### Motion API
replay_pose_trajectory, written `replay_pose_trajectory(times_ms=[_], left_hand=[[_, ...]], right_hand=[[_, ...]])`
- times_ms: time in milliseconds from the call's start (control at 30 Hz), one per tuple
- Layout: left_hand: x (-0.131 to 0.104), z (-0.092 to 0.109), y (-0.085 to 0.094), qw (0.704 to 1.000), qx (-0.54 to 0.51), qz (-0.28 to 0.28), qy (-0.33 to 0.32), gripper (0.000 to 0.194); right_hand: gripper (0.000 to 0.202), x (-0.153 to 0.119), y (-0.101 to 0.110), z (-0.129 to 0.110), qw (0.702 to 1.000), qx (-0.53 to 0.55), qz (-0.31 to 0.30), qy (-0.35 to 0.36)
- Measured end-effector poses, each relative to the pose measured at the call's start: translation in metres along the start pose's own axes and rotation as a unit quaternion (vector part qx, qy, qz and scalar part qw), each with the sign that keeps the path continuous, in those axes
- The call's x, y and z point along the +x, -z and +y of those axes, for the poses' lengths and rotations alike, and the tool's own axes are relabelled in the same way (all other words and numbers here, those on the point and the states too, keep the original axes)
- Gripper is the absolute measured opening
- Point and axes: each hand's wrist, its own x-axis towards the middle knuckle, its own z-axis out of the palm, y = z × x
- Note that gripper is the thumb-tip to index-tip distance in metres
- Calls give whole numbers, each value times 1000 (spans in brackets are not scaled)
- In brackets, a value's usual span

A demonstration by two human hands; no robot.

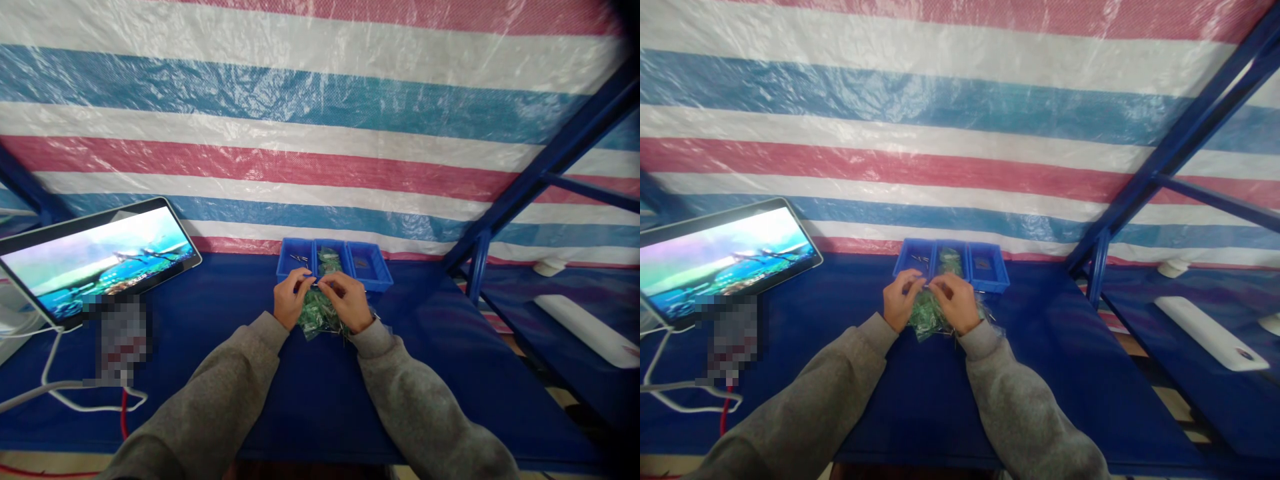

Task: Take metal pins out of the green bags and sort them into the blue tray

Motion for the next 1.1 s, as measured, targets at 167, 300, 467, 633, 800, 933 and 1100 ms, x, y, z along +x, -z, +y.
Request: replay_pose_trajectory(times_ms=[167, 300, 467, 633, 800, 933, 1100], left_hand=[[-1, 2, 1, 1000, -24, -15, 11, 19], [1, 2, 3, 999, -7, -35, -13, 23], [2, 2, 6, 997, 27, -44, -51, 15], [1, 1, 7, 997, 40, -36, -62, 14], [1, 0, 8, 996, 55, -23, -61, 17], [0, 1, 9, 995, 44, -38, -76, 17], [1, 3, 9, 995, 26, -29, -87, 15]], right_hand=[[20, 0, 0, 1, 1000, -15, 2, 2], [20, 0, -1, 9, 998, -11, 56, -25], [19, 1, -2, 14, 997, 6, 68, -38], [17, 0, -1, 9, 998, 21, 57, -28], [16, -1, -2, 8, 999, 11, 41, -12], [19, 0, -1, 8, 999, -7, 51, -10], [22, 1, -1, 7, 999, -15, 42, -12]])
